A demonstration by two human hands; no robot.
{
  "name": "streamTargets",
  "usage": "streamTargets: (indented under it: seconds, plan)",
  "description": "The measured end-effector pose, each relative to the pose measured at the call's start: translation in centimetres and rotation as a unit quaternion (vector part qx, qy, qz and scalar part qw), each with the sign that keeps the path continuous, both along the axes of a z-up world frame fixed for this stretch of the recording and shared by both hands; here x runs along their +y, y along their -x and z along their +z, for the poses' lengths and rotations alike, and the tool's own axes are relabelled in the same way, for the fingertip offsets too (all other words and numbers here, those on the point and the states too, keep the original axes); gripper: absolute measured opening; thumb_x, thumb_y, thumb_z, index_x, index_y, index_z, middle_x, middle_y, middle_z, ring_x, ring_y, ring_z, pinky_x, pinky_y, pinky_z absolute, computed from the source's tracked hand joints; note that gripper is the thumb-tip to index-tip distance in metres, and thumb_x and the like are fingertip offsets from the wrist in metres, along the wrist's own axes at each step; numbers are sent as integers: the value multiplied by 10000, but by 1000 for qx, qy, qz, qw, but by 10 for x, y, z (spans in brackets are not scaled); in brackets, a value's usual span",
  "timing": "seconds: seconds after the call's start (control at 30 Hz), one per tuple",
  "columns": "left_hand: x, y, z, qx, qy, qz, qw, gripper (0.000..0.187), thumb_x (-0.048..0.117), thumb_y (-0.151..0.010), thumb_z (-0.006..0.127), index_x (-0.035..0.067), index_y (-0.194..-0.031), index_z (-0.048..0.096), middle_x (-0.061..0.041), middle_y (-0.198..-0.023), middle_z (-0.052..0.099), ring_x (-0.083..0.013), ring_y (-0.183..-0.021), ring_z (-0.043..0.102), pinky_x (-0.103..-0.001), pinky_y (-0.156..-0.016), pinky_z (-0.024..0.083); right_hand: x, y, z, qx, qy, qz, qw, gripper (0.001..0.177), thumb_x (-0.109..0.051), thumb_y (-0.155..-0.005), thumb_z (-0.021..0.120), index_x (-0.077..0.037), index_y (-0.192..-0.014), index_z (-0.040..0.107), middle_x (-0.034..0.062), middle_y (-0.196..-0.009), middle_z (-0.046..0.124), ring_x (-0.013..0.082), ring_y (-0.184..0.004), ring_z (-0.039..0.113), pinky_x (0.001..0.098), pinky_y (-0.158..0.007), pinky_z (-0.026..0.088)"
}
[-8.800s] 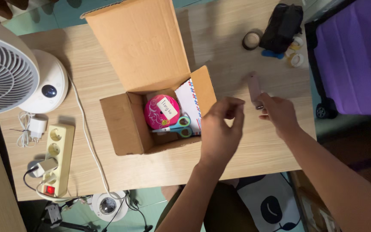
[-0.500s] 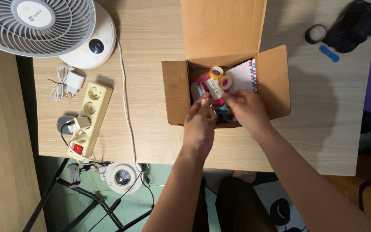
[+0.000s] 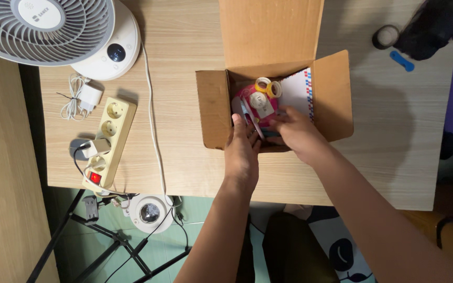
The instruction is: The person packs a stapler, scissors, tape and a camera into a cardboard box, folds the flaps closed, and sets the box on a cabinet. They then carry a printed box to the table, open it, and take out English textbooks, a small lamp and a potted plant, placing the items on the table.
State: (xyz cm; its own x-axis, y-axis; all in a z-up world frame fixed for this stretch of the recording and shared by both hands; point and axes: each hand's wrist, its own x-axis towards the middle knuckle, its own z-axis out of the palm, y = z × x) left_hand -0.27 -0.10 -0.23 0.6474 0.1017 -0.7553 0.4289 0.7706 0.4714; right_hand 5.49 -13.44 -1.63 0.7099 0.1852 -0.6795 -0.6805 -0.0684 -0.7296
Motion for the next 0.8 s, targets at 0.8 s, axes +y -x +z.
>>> streamTargets:
  seconds: [0.8]
  plan:
    - [-120,-67,79,-204,-666,-371,614,654,59,-844,696,94,-1468,505,-192,-1530,434,-470,-1368,415,-597,-1089,381,-158,-91,108,-161,141,-130,968,146,-214,-1012,662,-75,-1034,697,53,-875,726,126,-738,698,266,-614,538]
